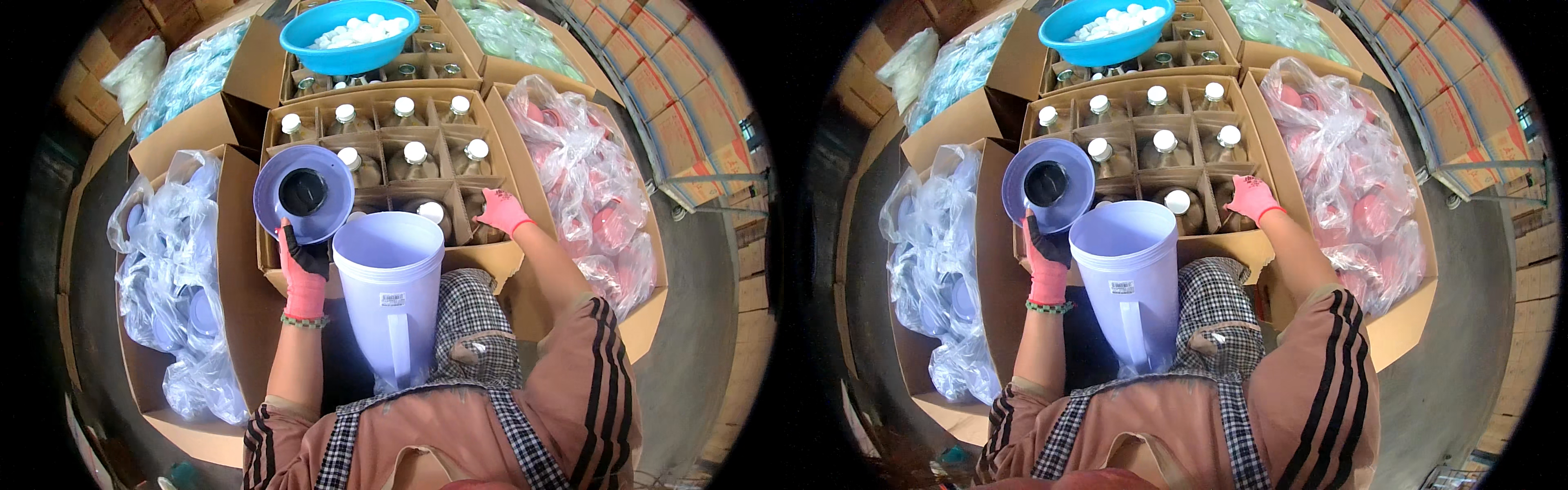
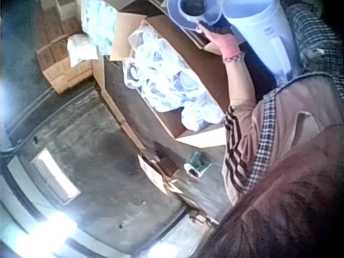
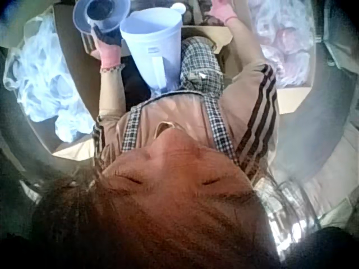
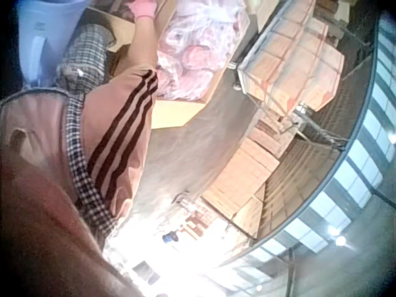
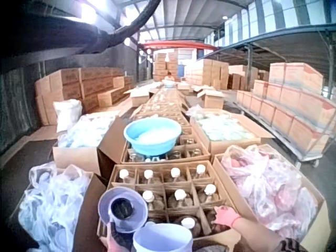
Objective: The person sits on the floor in a warehouse and packs plastic pitchers into cardboard boxes. They remove pitchers from plastic bags, inspect them, and place them into boxes alongside other items like glass jars. The person handles both purple and pink pitchers, ensuring they are properly placed within the packaging.
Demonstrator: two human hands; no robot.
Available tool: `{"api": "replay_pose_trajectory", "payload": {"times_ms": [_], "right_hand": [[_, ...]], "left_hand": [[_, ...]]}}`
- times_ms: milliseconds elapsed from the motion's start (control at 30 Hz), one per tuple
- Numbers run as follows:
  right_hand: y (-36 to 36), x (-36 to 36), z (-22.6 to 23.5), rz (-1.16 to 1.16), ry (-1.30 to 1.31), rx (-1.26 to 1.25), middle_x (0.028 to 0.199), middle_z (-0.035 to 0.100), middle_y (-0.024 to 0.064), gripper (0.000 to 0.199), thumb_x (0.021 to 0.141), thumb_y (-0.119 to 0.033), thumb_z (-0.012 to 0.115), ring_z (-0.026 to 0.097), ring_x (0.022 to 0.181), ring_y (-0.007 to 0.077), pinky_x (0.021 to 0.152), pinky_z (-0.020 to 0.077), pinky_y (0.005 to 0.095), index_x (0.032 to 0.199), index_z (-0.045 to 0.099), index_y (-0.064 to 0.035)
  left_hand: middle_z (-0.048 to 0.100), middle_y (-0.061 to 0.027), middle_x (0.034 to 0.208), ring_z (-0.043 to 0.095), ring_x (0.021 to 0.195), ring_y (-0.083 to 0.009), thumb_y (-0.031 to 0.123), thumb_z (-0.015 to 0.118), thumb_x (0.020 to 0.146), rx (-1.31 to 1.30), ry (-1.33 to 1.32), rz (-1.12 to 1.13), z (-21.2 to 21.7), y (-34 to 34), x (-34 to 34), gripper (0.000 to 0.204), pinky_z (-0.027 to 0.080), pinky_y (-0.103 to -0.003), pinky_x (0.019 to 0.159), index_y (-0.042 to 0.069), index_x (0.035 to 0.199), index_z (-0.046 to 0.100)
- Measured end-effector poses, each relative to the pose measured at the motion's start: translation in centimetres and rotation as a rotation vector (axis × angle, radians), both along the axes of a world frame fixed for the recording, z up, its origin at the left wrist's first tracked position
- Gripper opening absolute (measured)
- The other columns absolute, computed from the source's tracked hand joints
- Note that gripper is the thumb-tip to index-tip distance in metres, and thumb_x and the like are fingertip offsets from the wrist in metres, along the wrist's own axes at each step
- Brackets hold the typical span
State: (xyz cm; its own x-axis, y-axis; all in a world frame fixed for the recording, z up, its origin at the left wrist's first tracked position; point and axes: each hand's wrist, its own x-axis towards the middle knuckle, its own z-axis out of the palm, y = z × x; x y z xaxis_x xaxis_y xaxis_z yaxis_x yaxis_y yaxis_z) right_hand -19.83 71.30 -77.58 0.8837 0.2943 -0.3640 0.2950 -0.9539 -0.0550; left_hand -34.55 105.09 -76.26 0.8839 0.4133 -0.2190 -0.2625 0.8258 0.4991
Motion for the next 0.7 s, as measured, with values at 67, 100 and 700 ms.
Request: {"api": "replay_pose_trajectory", "payload": {"times_ms": [67,100,700], "right_hand": [[-0.1,-0.7,-0.6,-0.090,-0.082,-0.022,0.097,0.056,0.0181,0.056,0.064,-0.042,0.065,0.053,0.094,0.0298,0.082,0.0422,0.0364,0.099,0.049,-0.0004],[-0.1,-1.0,-0.5,-0.133,-0.132,-0.029,0.097,0.057,0.0174,0.053,0.065,-0.042,0.065,0.055,0.092,0.0286,0.080,0.0431,0.0364,0.095,0.051,-0.0011],[-8.6,-6.1,29.0,-0.370,-0.185,1.095,0.063,0.057,0.0050,0.033,0.083,-0.037,0.046,0.049,0.049,0.0055,0.040,0.0329,0.0155,0.083,0.054,-0.0045]], "left_hand": [[0.045,-0.0104,0.117,0.045,0.105,-0.0275,0.033,0.052,0.081,-0.100,-0.005,-0.039,-0.3,0.2,0.1,0.046,0.038,-0.043,0.088,0.008,0.118,0.038],[0.045,-0.0115,0.116,0.046,0.104,-0.0271,0.030,0.052,0.081,-0.100,-0.001,0.000,0.4,-0.4,0.1,0.044,0.038,-0.043,0.088,0.007,0.117,0.039],[0.043,-0.0180,0.116,0.042,0.108,-0.0309,0.023,0.035,0.085,-0.123,-0.396,-0.110,1.6,0.4,-1.4,0.036,0.034,-0.046,0.092,0.003,0.115,0.036]]}}
